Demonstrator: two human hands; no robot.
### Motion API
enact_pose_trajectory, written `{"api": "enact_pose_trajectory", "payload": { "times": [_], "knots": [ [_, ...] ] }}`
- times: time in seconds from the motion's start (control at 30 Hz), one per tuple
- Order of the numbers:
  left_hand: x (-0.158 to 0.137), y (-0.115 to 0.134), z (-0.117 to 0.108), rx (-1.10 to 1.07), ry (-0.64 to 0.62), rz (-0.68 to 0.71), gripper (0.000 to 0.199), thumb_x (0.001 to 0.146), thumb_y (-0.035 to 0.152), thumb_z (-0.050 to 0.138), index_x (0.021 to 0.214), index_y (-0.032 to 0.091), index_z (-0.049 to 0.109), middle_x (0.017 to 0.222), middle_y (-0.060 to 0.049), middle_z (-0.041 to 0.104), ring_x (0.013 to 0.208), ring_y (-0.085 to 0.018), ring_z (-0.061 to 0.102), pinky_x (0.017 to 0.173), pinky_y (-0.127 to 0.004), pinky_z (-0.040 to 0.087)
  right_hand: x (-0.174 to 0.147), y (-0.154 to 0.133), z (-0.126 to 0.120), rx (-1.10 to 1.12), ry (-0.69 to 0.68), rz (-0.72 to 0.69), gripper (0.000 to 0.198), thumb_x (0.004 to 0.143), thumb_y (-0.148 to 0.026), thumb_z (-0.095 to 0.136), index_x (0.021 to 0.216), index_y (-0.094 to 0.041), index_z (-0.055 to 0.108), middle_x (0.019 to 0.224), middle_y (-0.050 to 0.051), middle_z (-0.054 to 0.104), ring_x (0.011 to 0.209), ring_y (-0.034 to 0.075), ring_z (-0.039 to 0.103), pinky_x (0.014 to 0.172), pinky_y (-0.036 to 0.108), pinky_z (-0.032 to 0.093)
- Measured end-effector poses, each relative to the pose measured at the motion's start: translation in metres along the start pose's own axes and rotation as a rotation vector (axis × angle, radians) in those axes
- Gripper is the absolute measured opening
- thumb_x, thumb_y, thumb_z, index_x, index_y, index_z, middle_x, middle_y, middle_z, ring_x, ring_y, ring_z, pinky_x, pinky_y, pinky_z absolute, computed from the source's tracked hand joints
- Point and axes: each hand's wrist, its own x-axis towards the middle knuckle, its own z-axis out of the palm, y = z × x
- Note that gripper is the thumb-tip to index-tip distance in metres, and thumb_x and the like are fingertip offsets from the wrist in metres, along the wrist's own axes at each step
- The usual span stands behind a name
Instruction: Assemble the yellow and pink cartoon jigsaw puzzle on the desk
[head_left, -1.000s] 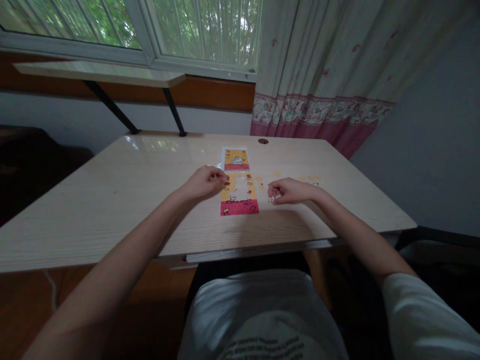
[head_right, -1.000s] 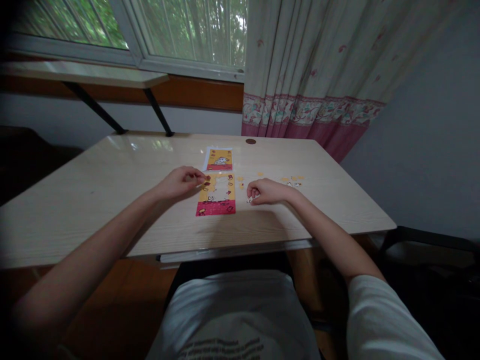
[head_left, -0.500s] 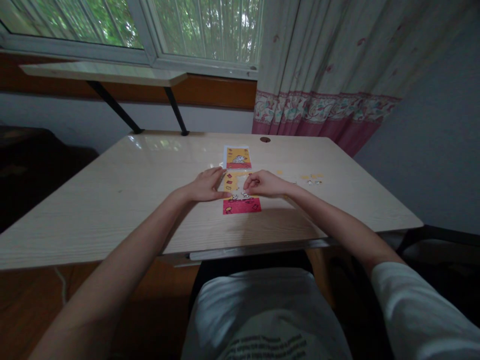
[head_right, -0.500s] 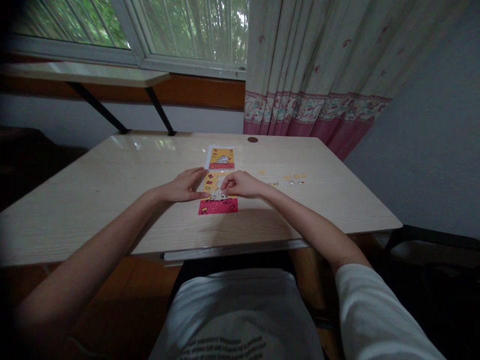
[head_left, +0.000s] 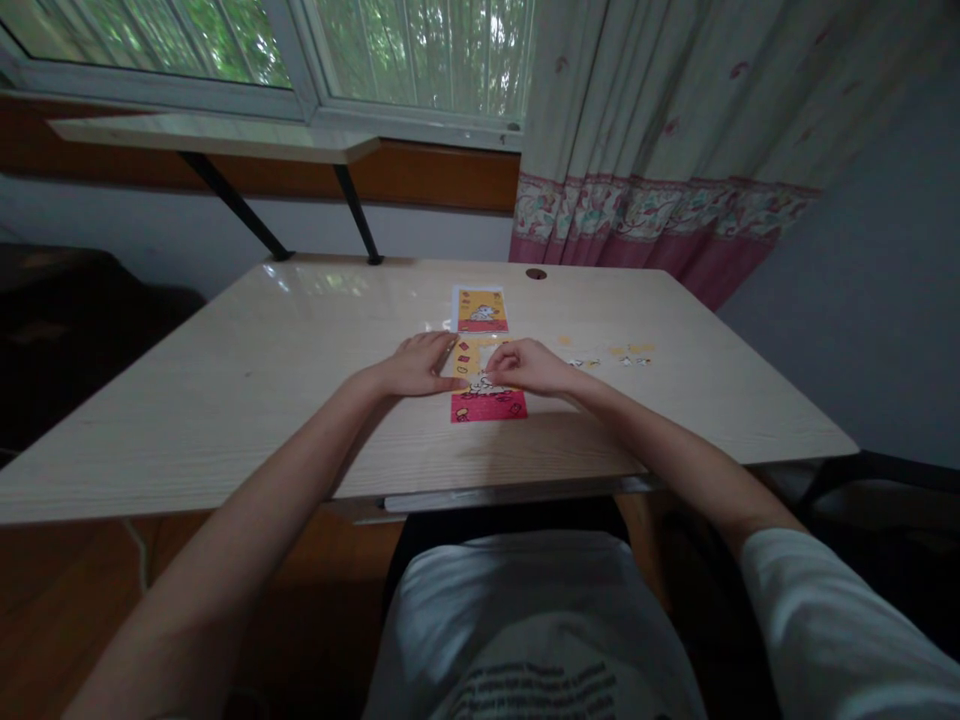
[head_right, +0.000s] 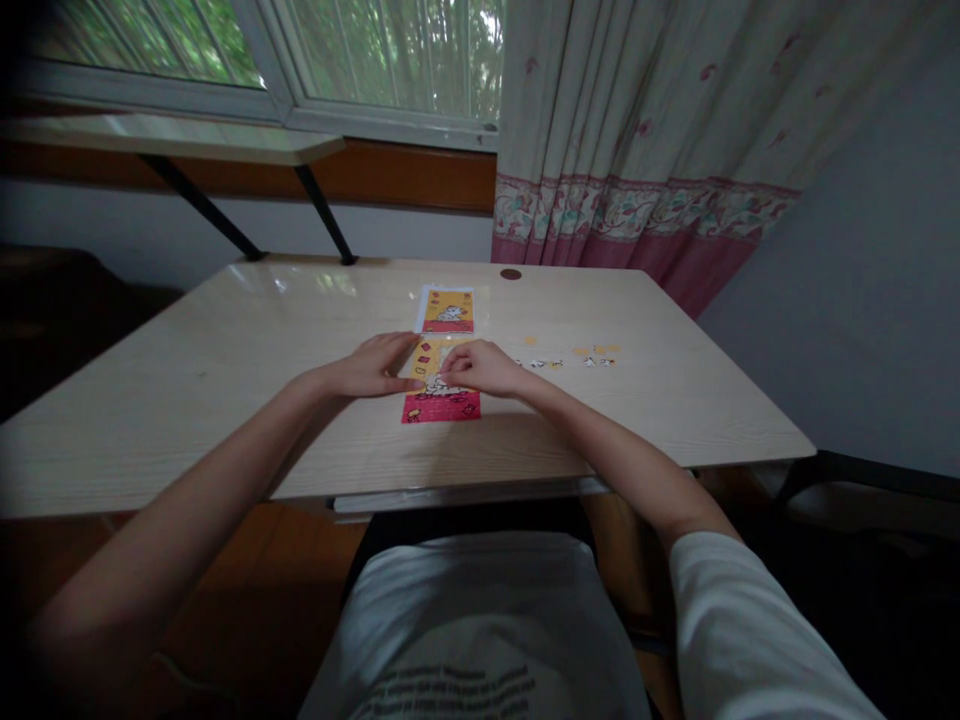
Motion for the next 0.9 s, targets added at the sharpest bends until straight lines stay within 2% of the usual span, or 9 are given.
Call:
{"api": "enact_pose_trajectory", "payload": {
  "times": [0.33, 0.6, 0.8, 0.9],
  "knots": [
    [0.001, -0.007, 0.004, -0.052, 0.040, 0.032, 0.104, 0.070, 0.081, 0.056, 0.148, 0.015, 0.041, 0.152, -0.023, 0.045, 0.139, -0.044, 0.040, 0.114, -0.059, 0.032, -0.005, -0.003, 0.006, -0.013, 0.030, 0.027, 0.005, 0.080, -0.017, 0.069, 0.080, -0.014, 0.071, 0.071, 0.004, 0.070, 0.064, 0.012, 0.059, 0.061, 0.024, 0.044],
    [0.003, -0.007, 0.005, -0.047, 0.023, 0.031, 0.105, 0.069, 0.080, 0.057, 0.148, 0.012, 0.041, 0.152, -0.025, 0.044, 0.139, -0.046, 0.040, 0.113, -0.059, 0.031, -0.009, -0.012, 0.006, -0.214, 0.073, -0.052, 0.007, 0.082, -0.018, 0.068, 0.078, -0.014, 0.072, 0.081, 0.005, 0.072, 0.077, 0.014, 0.062, 0.075, 0.027, 0.045],
    [0.001, -0.005, 0.003, -0.054, 0.038, 0.022, 0.104, 0.070, 0.077, 0.060, 0.147, 0.009, 0.043, 0.150, -0.026, 0.045, 0.138, -0.045, 0.041, 0.113, -0.059, 0.031, -0.008, -0.006, 0.008, -0.066, 0.102, -0.019, 0.010, 0.085, -0.023, 0.065, 0.084, -0.013, 0.069, 0.075, 0.003, 0.067, 0.068, 0.012, 0.058, 0.068, 0.026, 0.044],
    [0.000, 0.000, 0.000, -0.138, 0.121, 0.068, 0.087, 0.070, 0.067, 0.065, 0.136, 0.011, 0.056, 0.139, -0.022, 0.058, 0.128, -0.041, 0.052, 0.109, -0.056, 0.038, -0.007, -0.004, 0.008, -0.041, 0.103, -0.067, 0.013, 0.087, -0.025, 0.063, 0.089, -0.014, 0.069, 0.077, 0.003, 0.067, 0.070, 0.013, 0.058, 0.068, 0.026, 0.044]
  ]
}}
